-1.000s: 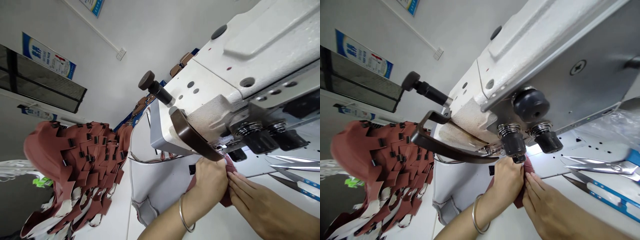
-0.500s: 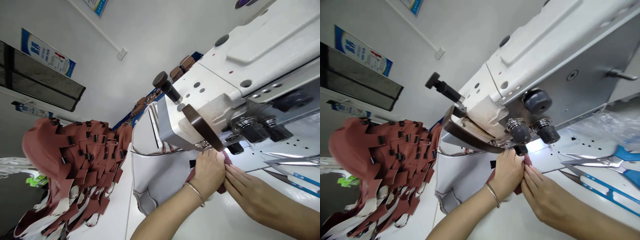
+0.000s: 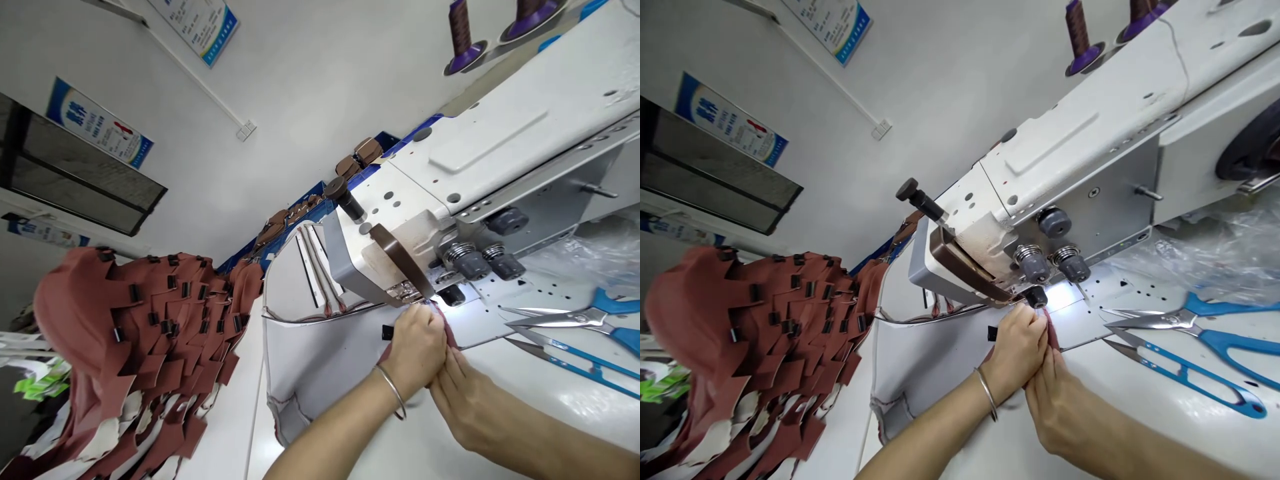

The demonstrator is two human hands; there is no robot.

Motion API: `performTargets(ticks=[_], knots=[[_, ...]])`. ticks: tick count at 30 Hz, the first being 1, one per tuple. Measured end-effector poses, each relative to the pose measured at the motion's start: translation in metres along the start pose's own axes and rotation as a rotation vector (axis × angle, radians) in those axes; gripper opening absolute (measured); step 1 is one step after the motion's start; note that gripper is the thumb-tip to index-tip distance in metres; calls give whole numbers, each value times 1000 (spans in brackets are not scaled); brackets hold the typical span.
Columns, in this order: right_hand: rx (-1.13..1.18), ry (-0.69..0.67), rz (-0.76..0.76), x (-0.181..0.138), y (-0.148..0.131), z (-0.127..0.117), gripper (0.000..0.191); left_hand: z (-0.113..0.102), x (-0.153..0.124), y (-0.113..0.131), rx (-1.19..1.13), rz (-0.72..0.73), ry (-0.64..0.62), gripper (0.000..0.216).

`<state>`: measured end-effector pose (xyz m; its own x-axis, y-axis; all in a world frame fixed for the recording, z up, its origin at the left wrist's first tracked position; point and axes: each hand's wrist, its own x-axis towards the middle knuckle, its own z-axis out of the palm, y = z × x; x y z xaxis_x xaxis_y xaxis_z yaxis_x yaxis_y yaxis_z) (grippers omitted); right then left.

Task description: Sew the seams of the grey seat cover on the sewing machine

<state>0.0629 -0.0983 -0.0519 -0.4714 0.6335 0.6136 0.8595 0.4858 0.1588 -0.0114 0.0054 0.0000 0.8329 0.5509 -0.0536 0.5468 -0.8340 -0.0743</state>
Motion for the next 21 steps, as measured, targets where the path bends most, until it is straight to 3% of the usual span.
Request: performTargets(ticks=[5,9,13,17,21], knots=[[17,39,-1,-2,5,2,47,2,3,0,-6,-30,-24,20],[50,42,-10,-1,8,7,43,-4,8,3,-18,-117,-138,22],[96,36,9,0,12,11,42,-31,14,5,-67,-169,-243,22],[62,15,4,3,11,10,39,-67,16,2,-199,-244,-514,19],[52,40,65,4,2,11,34,-75,18,9,-243,-258,-615,19]])
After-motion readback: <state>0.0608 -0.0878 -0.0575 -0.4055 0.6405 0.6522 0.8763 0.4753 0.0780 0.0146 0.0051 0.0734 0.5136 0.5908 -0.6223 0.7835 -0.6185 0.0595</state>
